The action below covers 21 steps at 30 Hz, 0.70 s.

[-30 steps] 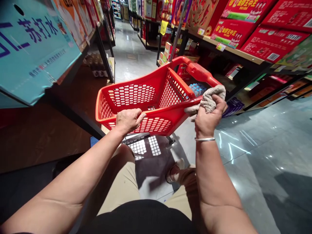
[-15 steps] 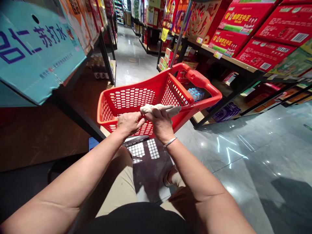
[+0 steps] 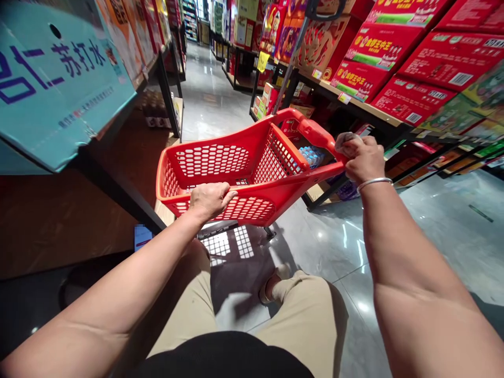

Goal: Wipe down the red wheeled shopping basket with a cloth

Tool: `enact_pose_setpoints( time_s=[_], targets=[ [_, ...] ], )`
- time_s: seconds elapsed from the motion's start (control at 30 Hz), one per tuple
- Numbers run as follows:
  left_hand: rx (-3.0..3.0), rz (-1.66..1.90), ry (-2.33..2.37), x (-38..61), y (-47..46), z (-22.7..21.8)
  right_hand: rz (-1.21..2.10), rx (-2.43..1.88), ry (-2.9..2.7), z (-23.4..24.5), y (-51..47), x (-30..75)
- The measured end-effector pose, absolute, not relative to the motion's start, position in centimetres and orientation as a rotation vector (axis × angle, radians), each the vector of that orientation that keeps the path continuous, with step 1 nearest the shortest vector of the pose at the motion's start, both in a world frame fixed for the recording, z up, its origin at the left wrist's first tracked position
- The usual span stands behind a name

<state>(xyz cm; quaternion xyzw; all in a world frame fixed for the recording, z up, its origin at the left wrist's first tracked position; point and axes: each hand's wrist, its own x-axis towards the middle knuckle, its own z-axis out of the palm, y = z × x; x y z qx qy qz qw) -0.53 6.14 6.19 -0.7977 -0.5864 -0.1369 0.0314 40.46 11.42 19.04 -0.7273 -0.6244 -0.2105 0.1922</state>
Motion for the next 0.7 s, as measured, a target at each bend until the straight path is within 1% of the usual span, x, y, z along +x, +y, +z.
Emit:
enact_pose_setpoints(
  time_s=[0.07, 0.13, 0.27, 0.33, 0.43, 0.5, 0.57, 0.7],
  targets=[
    [-2.460, -0.428, -1.808, -0.3, 6.4, 6.2, -0.493, -2.030, -1.740, 18.8, 11.8, 38.9],
    [-2.470, -0.423, -1.814, -0.2, 6.7, 6.2, -0.456, -2.019, -1.802, 17.6, 11.3, 35.3],
    [-2.498, -0.420, -1.822, 0.2, 7.3, 6.2, -0.410, -2.064, -1.976, 13.6, 8.4, 24.2],
    [-2.515, -0.385, -1.845, 0.5, 7.6, 6.3, -0.280, -1.857, -2.251, 11.5, 6.9, 18.6],
    [-2.523, -0.314, -1.883, 0.7, 7.8, 6.4, -0.204, -1.659, -2.341, 9.3, 6.0, 13.7],
    [-2.529, -0.308, -1.870, 0.7, 7.9, 6.5, -0.214, -1.561, -2.389, 8.7, 6.2, 13.8],
    [-2.541, -0.328, -1.837, 0.5, 7.9, 6.6, -0.291, -1.469, -2.470, 8.8, 6.7, 16.4],
    [-2.559, -0.368, -1.788, 0.1, 8.0, 6.6, -0.556, -1.494, -2.508, 11.3, 7.6, 24.9]
  ],
)
